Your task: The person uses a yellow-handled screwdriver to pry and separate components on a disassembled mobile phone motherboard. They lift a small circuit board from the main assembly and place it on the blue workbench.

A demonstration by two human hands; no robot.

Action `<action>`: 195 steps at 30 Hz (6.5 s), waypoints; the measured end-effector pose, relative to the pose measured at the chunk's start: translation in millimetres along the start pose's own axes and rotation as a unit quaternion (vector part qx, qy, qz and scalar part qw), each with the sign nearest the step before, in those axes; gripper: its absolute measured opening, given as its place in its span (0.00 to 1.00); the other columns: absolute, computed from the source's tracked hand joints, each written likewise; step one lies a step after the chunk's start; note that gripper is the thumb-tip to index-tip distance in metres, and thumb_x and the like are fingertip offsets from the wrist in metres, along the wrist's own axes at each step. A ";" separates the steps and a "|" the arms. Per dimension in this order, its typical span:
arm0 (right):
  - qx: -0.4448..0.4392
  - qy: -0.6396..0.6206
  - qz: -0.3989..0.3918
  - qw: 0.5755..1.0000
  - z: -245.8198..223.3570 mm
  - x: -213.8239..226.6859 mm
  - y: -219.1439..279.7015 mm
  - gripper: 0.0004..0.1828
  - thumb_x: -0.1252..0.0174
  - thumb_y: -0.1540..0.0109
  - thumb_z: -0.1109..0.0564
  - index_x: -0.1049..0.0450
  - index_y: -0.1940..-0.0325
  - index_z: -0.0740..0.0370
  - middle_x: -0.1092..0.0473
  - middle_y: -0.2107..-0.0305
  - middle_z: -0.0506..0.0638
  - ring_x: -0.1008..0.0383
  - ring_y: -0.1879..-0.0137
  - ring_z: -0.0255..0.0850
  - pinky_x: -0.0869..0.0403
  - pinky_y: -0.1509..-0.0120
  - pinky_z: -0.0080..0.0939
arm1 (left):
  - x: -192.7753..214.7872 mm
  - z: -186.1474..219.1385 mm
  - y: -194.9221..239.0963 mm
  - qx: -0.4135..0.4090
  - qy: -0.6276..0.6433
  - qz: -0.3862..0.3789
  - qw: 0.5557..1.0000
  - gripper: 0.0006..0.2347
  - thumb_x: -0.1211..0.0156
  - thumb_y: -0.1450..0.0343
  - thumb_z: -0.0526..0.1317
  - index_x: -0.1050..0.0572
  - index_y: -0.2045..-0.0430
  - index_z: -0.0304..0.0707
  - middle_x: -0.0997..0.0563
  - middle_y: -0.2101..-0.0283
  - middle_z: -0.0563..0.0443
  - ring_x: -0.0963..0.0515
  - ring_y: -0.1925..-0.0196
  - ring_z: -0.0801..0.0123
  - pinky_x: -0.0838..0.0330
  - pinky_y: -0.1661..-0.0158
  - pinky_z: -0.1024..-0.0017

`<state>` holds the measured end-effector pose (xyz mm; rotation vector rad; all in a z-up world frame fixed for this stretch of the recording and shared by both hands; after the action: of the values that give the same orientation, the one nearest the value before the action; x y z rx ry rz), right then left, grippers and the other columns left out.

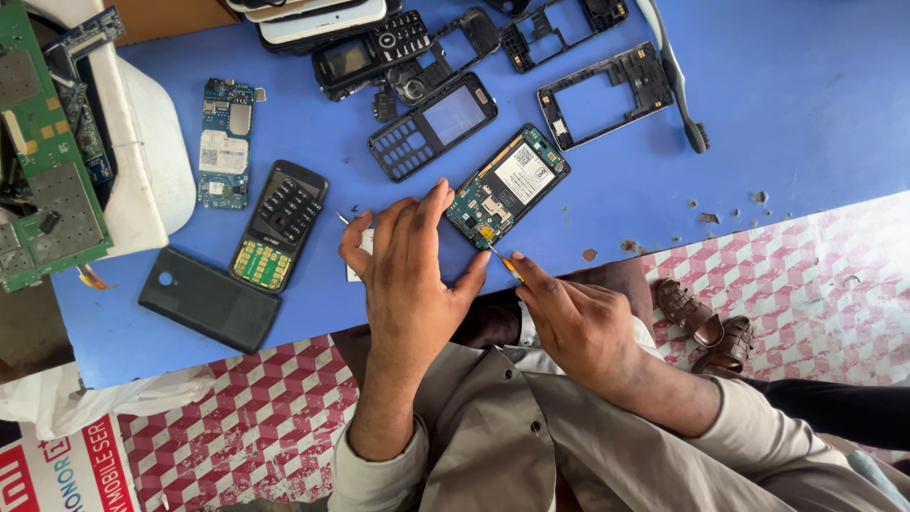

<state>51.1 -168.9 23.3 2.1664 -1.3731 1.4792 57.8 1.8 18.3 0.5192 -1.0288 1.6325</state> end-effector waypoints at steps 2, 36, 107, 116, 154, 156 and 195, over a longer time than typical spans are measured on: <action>0.004 0.011 -0.014 1.000 -4.0 7.8 -4.4 0.24 0.37 0.36 0.62 0.31 0.36 0.68 0.23 0.67 0.53 0.20 0.67 0.42 0.25 0.66 0.42 | 0.9 0.5 0.5 -0.001 0.004 0.006 1.000 0.37 0.23 0.36 0.44 0.38 0.33 0.37 0.21 0.43 0.54 0.27 0.37 0.64 0.52 0.32 0.47; 0.017 0.003 -0.015 1.000 1.4 5.1 -1.7 0.24 0.35 0.37 0.63 0.29 0.37 0.68 0.22 0.67 0.53 0.20 0.67 0.41 0.25 0.66 0.43 | 3.2 2.5 0.4 -0.005 -0.005 0.022 1.000 0.36 0.24 0.35 0.45 0.37 0.33 0.36 0.21 0.44 0.54 0.27 0.38 0.65 0.51 0.32 0.47; 0.190 0.048 -0.063 0.979 43.3 44.9 -34.1 0.30 0.33 0.48 0.62 0.24 0.40 0.62 0.42 0.81 0.42 0.37 0.75 0.36 0.33 0.70 0.42 | 3.0 6.9 -6.5 -0.010 0.003 0.016 1.000 0.24 0.27 0.34 0.43 0.26 0.43 0.37 0.21 0.43 0.52 0.25 0.40 0.60 0.44 0.34 0.51; 0.200 0.076 -0.068 0.975 39.2 44.5 -36.9 0.30 0.34 0.46 0.63 0.24 0.39 0.63 0.40 0.81 0.42 0.36 0.74 0.36 0.32 0.69 0.41 | -0.6 6.8 -3.5 -0.028 -0.022 0.014 0.999 0.25 0.27 0.32 0.43 0.27 0.42 0.34 0.22 0.42 0.51 0.26 0.39 0.60 0.44 0.34 0.50; 0.136 0.011 -0.044 0.990 57.9 49.9 -48.8 0.16 0.31 0.40 0.57 0.22 0.48 0.60 0.31 0.79 0.46 0.30 0.73 0.42 0.31 0.67 0.46 | 4.9 8.9 -4.9 -0.006 0.008 0.026 1.000 0.23 0.29 0.31 0.41 0.27 0.42 0.36 0.22 0.41 0.49 0.26 0.37 0.57 0.43 0.33 0.52; 0.128 -0.009 -0.038 0.991 67.8 46.9 -51.5 0.15 0.30 0.39 0.59 0.20 0.50 0.61 0.34 0.83 0.47 0.32 0.76 0.43 0.32 0.69 0.46 | 4.3 9.6 -4.5 -0.008 0.001 0.034 0.999 0.18 0.29 0.30 0.39 0.25 0.46 0.37 0.21 0.40 0.50 0.24 0.38 0.59 0.40 0.33 0.54; 0.084 -0.078 0.004 0.993 82.3 46.7 -48.7 0.16 0.32 0.40 0.61 0.22 0.48 0.63 0.24 0.70 0.51 0.24 0.69 0.44 0.27 0.65 0.45 | 7.7 40.1 8.5 -0.145 -0.055 0.190 0.969 0.08 0.26 0.31 0.32 0.20 0.62 0.31 0.17 0.55 0.49 0.18 0.58 0.64 0.25 0.62 0.70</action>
<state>144.8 -217.6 36.9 2.4283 -1.3491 1.5061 40.7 -27.6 42.5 0.2247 -1.4933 1.7528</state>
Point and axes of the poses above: each hand's wrist, its own y-axis away from the middle knuckle, its own x-axis out of the back of the hand, z = x × y, the point moved 6 cm from there along -y, towards the middle knuckle
